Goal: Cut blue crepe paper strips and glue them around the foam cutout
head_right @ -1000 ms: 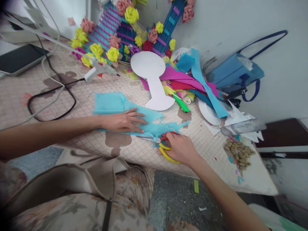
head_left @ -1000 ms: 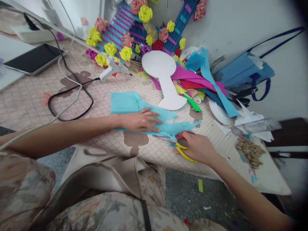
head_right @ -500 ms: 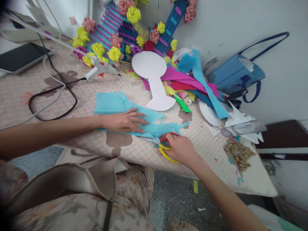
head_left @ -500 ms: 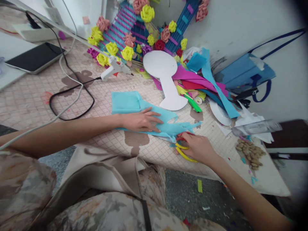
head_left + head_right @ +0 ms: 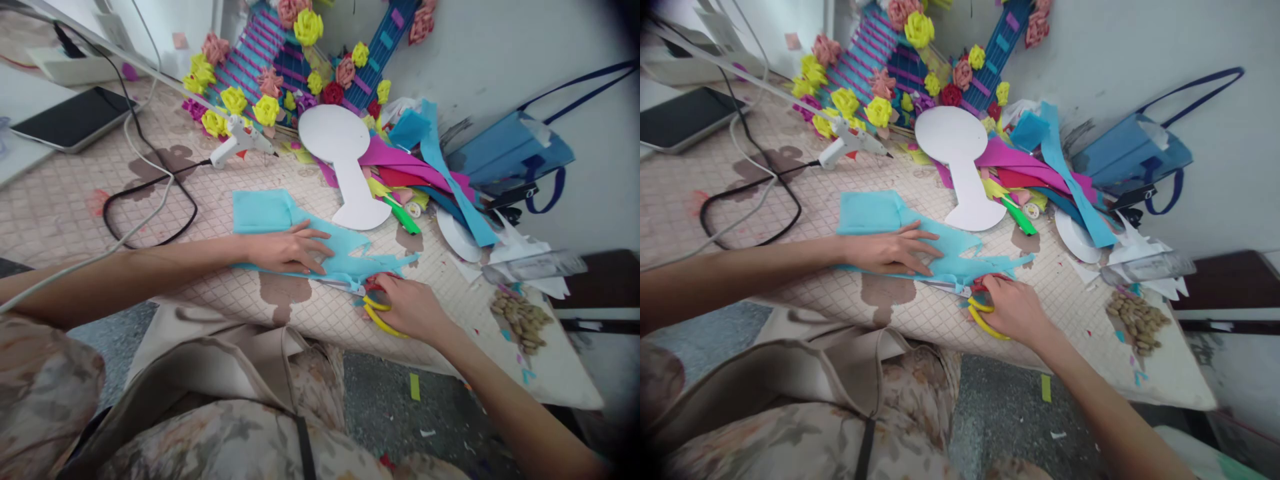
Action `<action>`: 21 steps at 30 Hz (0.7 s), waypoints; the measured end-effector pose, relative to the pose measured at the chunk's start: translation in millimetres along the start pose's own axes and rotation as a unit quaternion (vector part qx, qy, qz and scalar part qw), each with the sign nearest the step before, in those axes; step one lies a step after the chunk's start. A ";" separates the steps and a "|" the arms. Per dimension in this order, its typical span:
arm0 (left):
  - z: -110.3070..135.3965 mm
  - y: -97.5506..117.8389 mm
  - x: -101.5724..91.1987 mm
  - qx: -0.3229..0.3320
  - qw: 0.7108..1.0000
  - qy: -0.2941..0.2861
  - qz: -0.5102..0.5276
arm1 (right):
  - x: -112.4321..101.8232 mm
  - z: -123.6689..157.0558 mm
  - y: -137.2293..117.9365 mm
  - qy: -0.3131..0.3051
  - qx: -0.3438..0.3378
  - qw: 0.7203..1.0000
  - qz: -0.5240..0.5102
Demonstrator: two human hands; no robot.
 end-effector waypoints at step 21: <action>2.0 0.7 0.7 0.000 1.000 0.000 0.000 | -0.9 -2.1 -2.0 -0.006 -0.007 1.000 -0.008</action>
Point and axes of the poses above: each hand's wrist, its own z-axis away from the middle knuckle, its own x-axis out of the palm, y = z × x, the point moved 5 cm from there along -z, towards the middle knuckle, and after that the axes turned 10 degrees about y, right-handed, at the moved point
